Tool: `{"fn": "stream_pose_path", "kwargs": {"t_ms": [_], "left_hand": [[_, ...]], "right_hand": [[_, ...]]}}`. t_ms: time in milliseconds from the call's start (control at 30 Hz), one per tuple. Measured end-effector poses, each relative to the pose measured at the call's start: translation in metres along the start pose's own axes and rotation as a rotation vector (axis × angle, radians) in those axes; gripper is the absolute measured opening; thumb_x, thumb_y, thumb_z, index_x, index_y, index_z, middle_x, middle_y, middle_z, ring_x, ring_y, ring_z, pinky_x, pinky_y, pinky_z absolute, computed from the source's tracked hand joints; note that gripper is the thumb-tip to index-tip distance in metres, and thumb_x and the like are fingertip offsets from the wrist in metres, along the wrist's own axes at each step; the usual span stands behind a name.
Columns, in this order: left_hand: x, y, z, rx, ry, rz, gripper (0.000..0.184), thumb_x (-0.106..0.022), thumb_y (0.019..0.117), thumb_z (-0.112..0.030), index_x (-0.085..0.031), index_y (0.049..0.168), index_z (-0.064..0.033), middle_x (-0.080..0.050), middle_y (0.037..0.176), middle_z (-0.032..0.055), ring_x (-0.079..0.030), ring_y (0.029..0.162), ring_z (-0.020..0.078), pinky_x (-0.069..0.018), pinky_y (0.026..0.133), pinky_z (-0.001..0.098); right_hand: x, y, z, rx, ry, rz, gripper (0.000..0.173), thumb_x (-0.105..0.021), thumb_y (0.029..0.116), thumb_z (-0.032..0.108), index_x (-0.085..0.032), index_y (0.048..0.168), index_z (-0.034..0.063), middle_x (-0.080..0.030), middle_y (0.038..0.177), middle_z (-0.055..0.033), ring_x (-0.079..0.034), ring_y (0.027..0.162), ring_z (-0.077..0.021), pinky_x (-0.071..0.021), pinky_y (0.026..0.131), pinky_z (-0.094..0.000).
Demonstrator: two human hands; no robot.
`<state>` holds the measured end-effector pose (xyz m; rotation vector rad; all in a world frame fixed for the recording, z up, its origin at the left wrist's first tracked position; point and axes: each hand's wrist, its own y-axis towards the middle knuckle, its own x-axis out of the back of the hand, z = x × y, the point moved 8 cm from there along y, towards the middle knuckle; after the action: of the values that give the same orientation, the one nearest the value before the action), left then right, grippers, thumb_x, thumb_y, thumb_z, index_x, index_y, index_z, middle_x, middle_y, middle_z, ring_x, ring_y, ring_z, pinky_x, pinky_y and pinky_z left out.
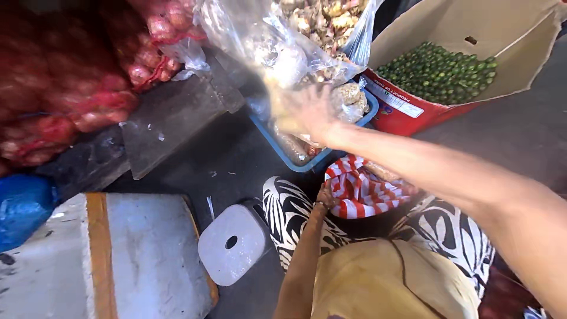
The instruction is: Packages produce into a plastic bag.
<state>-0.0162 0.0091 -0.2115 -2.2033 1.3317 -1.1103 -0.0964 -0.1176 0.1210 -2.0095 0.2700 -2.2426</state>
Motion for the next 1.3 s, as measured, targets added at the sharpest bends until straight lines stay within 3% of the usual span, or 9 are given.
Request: {"fn": "stream_pose_path", "kwargs": {"t_ms": [67,267,467,733,867,933,1033,1167,1300], "left_hand": [[0.003,-0.001,0.001,-0.029,-0.059,-0.024,0.097,-0.083,0.0762,-0.008,-0.030,0.157,0.0022,-0.041,0.153,0.0322,-0.049,0.139,0.0398,-0.0418,0.116,0.0474],[0.008,-0.009,0.001,-0.104,-0.199,-0.049,0.101,-0.087,0.0689,-0.010,-0.034,0.153,0.0053,-0.047,0.149,0.0316,-0.052,0.136,0.0384,-0.0427,0.115,0.0484],[0.010,-0.008,-0.005,-0.144,-0.366,-0.040,0.115,-0.090,0.0624,-0.006,-0.024,0.156,0.0052,-0.050,0.148,0.0274,-0.052,0.137,0.0318,-0.0431,0.116,0.0434],[0.009,-0.013,-0.019,-0.211,-0.296,-0.122,0.115,-0.089,0.0628,-0.003,-0.023,0.157,0.0086,-0.038,0.155,0.0326,-0.045,0.144,0.0368,-0.0380,0.120,0.0442],[0.011,-0.021,-0.014,-0.221,-0.309,-0.109,0.113,-0.088,0.0649,-0.004,-0.023,0.156,0.0095,-0.045,0.150,0.0323,-0.051,0.138,0.0357,-0.0415,0.117,0.0446],[0.007,-0.022,-0.012,-0.229,-0.280,-0.078,0.110,-0.088,0.0693,-0.007,-0.022,0.156,0.0111,-0.048,0.149,0.0320,-0.052,0.138,0.0345,-0.0402,0.118,0.0427],[0.003,-0.019,-0.009,-0.234,-0.246,-0.054,0.108,-0.087,0.0707,-0.007,-0.024,0.155,0.0115,-0.049,0.148,0.0323,-0.052,0.138,0.0345,-0.0394,0.118,0.0420],[0.002,-0.014,-0.001,-0.171,-0.180,-0.058,0.106,-0.087,0.0699,-0.009,-0.027,0.156,0.0070,-0.051,0.147,0.0295,-0.054,0.136,0.0348,-0.0421,0.116,0.0445],[0.002,-0.011,-0.001,-0.162,-0.186,-0.055,0.108,-0.087,0.0696,-0.007,-0.025,0.157,0.0072,-0.049,0.149,0.0303,-0.052,0.137,0.0351,-0.0408,0.117,0.0440]], "right_hand": [[-0.029,0.014,-0.038,-0.090,0.042,-0.010,0.135,-0.097,0.0570,0.022,-0.016,0.165,0.0266,-0.041,0.147,-0.0372,-0.038,0.135,-0.0600,-0.0346,0.098,-0.0782],[-0.182,-0.080,-0.143,-0.251,0.980,-0.167,0.148,-0.095,0.0459,0.024,-0.007,0.165,0.0201,-0.047,0.150,-0.0255,-0.057,0.128,-0.0412,-0.0526,0.099,-0.0622],[-0.326,-0.167,-0.158,-0.498,1.087,-0.284,0.149,-0.095,0.0464,0.032,-0.006,0.162,-0.0003,-0.034,0.159,-0.0254,-0.046,0.143,-0.0272,-0.0449,0.115,-0.0390],[-0.400,-0.182,-0.152,-0.568,0.659,0.255,0.118,-0.086,0.0764,0.037,-0.014,0.164,0.0062,-0.038,0.154,-0.0345,-0.043,0.139,-0.0516,-0.0405,0.112,-0.0633],[-0.313,-0.149,-0.161,-0.414,0.622,-0.070,0.070,-0.078,0.0867,0.033,-0.055,0.145,0.0015,-0.040,0.155,-0.0303,-0.039,0.144,-0.0464,-0.0355,0.119,-0.0567],[-0.224,-0.124,-0.149,-0.177,0.524,-0.413,0.046,-0.069,0.0941,0.028,-0.066,0.130,-0.0007,-0.052,0.144,-0.0312,-0.048,0.137,-0.0469,-0.0422,0.114,-0.0556],[-0.126,-0.074,-0.125,0.164,0.225,-0.803,0.033,-0.073,0.0879,0.022,-0.073,0.113,0.0016,-0.064,0.126,-0.0291,-0.059,0.123,-0.0474,-0.0510,0.102,-0.0573],[-0.093,0.012,-0.076,0.249,-0.043,-0.325,0.083,-0.088,0.0709,0.009,-0.057,0.146,0.0260,-0.029,0.165,-0.0241,-0.024,0.153,-0.0477,-0.0229,0.117,-0.0740],[-0.105,0.060,-0.045,0.071,-0.150,0.030,0.095,-0.079,0.0802,-0.006,-0.041,0.157,0.0360,0.001,0.169,-0.0302,0.000,0.152,-0.0595,-0.0189,0.104,-0.0880]]}}
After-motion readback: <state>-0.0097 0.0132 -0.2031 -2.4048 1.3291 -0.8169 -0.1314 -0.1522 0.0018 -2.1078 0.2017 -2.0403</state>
